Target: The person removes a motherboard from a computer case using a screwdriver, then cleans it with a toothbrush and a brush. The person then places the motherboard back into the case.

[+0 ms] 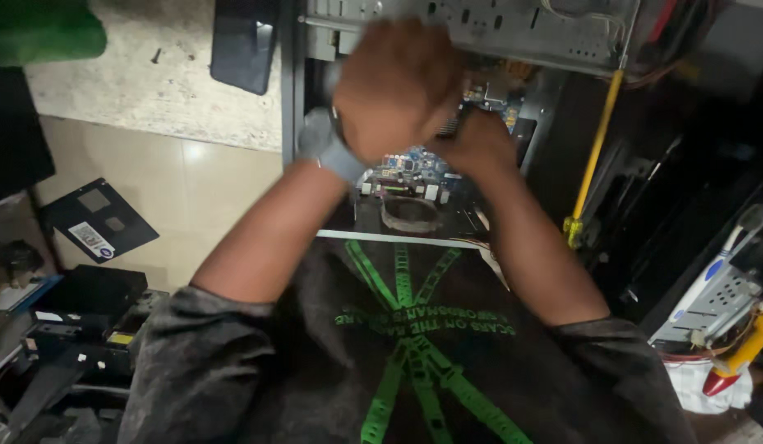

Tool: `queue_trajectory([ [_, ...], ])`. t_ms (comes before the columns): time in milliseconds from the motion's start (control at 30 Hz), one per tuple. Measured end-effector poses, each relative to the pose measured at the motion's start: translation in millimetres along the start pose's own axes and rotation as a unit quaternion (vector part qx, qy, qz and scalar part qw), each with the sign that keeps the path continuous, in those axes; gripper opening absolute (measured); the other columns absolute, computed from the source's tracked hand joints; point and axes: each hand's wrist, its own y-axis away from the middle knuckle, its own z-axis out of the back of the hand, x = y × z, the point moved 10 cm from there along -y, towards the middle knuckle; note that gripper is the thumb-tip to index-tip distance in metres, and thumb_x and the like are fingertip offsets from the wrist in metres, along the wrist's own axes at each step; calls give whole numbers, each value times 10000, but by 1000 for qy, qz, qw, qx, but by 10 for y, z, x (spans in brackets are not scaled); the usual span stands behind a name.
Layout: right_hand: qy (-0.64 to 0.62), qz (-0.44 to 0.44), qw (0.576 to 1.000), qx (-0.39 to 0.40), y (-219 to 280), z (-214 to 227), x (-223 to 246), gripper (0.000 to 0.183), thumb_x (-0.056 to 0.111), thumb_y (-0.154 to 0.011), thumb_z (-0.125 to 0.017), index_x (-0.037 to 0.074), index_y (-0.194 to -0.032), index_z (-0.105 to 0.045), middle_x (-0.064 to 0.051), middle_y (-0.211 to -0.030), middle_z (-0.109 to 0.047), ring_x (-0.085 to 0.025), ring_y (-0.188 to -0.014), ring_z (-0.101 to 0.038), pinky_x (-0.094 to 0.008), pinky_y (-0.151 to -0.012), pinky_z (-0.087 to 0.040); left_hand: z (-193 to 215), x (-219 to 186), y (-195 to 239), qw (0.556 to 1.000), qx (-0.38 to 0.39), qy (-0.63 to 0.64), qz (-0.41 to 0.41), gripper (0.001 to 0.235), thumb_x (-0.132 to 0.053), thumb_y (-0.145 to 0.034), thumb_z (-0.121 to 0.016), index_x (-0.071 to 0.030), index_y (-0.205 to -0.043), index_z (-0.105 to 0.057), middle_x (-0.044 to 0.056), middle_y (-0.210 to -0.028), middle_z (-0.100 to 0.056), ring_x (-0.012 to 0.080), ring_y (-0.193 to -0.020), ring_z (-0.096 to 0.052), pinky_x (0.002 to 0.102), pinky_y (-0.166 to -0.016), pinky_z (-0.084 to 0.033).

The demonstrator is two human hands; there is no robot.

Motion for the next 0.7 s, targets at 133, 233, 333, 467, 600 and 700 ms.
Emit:
queue_trajectory([
  [133, -3, 41, 998, -42, 28, 31, 63, 601, 543, -726, -788, 46, -1061, -745, -227, -1058, -728, -391, -998, -700, -483, -845, -566, -156, -178, 269, 996, 83, 32, 22, 181, -256, -891, -763, -88, -923, -706, 95, -1001, -681, 301, -975, -663, 441, -920, -504],
  [233, 22, 67, 996, -60, 33, 78, 138, 616, 558, -712, -773, 83, -1103, -748, -207, -1076, -732, -384, -987, -704, -479, -832, -569, -463, -101, 495, 983, 175, 12, 51, 185, -263, -834, -765, -90, -878, -716, 98, -921, -694, 296, -904, -669, 451, -857, -506],
  [333, 56, 29, 998, -29, 29, 85, 123, 685, 649, -735, -767, 52, -1071, -756, -213, -1094, -729, -364, -1017, -704, -458, -863, -570, -691, 48, 631, 977, 202, -9, 71, 204, -267, -816, -764, -86, -901, -723, 107, -909, -704, 300, -893, -674, 457, -818, -502],
  [467, 72, 9, 997, 1, 124, 56, 152, 705, 718, -794, -701, 44, -977, -797, -203, -1082, -735, -353, -1043, -702, -456, -900, -558, -752, 82, 775, 978, 176, -70, 89, 328, -262, -757, -740, -64, -1018, -719, 118, -953, -711, 303, -912, -683, 449, -760, -505],
  [600, 117, 37, 991, -49, 173, 172, 270, 755, 726, -829, -675, 3, -1028, -759, -218, -1073, -722, -381, -1038, -688, -475, -868, -553, -822, 118, 1018, 937, 286, -136, 146, 220, -191, -857, -683, -89, -1049, -711, 113, -1026, -714, 298, -977, -690, 462, -798, -525],
  [700, 148, 48, 986, -61, 219, 51, 262, 739, 716, -887, -634, 8, -1050, -769, -214, -1111, -720, -379, -1057, -687, -483, -880, -553, -880, 52, 1407, 884, 412, -90, 201, 270, -288, -890, -661, -107, -1081, -724, 129, -1104, -715, 335, -1037, -683, 504, -842, -521],
])
